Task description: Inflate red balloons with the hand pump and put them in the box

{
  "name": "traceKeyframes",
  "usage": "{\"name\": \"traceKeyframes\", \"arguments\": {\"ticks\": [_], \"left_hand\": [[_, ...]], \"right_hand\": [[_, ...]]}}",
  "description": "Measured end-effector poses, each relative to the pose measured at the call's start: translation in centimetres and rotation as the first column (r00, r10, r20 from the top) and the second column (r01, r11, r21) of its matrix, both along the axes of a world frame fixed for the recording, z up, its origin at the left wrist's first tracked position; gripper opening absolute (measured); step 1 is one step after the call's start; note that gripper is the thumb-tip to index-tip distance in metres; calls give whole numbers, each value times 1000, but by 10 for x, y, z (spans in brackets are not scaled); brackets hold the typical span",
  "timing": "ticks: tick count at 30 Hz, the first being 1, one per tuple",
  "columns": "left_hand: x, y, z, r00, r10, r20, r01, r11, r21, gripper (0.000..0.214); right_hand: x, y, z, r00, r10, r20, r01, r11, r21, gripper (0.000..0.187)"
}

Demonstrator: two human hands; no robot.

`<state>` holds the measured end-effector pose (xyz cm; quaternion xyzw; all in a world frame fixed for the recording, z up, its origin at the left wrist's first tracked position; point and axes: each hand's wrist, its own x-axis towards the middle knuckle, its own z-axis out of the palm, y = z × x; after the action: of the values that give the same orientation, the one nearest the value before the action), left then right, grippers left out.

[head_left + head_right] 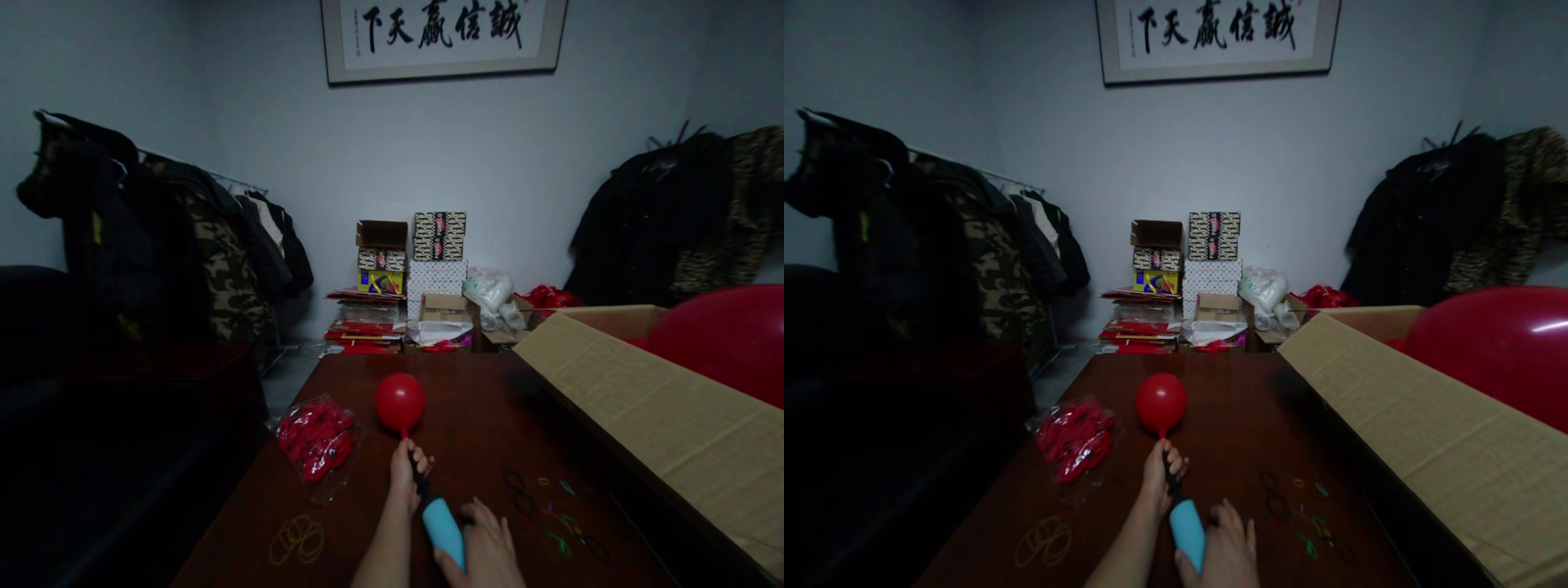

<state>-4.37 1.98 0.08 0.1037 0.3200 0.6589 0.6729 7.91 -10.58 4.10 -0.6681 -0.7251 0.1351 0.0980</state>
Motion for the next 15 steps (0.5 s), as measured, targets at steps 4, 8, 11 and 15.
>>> {"name": "traceKeyframes", "arguments": {"ticks": [4, 8, 11, 15], "left_hand": [[-1, 4, -3, 999, -31, -41, 32, 999, 27, 30], [-1, 5, -5, 996, -46, -80, 51, 997, 55, 33], [1, 4, -5, 994, -42, -96, 50, 996, 73, 34], [2, 1, -4, 996, -27, -80, 32, 998, 60, 31]], "right_hand": [[-19, 13, 6, 998, -59, 16, 59, 998, 3, 49], [-27, 10, 9, 996, -63, 70, 62, 998, 19, 48], [-25, 1, 9, 996, -56, 74, 56, 998, 11, 53], [-13, -13, -7, 995, -40, 92, 41, 999, -13, 48]]}}
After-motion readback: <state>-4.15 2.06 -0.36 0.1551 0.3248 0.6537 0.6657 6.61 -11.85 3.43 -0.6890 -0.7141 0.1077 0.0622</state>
